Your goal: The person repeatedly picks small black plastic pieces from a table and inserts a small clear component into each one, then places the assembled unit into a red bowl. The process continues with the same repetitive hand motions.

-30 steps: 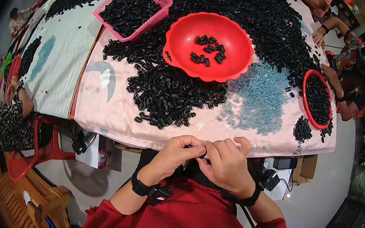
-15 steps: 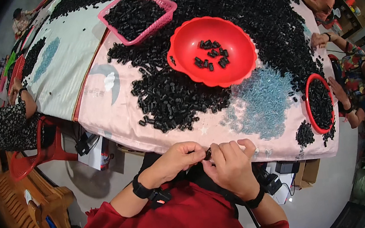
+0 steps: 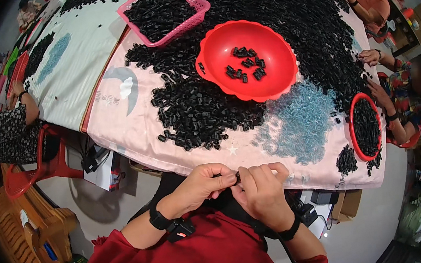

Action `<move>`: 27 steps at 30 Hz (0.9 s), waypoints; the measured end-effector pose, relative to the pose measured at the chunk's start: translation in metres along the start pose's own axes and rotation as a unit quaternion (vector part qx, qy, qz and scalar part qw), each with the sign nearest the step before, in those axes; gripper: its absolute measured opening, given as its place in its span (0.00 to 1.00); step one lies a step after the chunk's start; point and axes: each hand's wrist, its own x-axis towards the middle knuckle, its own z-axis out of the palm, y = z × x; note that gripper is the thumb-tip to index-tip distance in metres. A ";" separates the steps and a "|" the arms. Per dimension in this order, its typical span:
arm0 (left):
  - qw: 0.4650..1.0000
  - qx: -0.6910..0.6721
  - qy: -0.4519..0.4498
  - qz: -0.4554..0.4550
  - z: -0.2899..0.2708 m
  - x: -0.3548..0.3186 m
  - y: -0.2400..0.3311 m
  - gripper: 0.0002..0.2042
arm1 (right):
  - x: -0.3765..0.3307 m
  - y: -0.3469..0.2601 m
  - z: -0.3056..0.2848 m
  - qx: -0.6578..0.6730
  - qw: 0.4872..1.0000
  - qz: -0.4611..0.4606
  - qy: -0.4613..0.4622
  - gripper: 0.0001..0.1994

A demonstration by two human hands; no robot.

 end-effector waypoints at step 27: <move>0.985 0.153 0.014 0.081 -0.004 -0.001 -0.007 0.11 | -0.002 0.004 0.002 0.055 0.998 0.041 0.013 0.06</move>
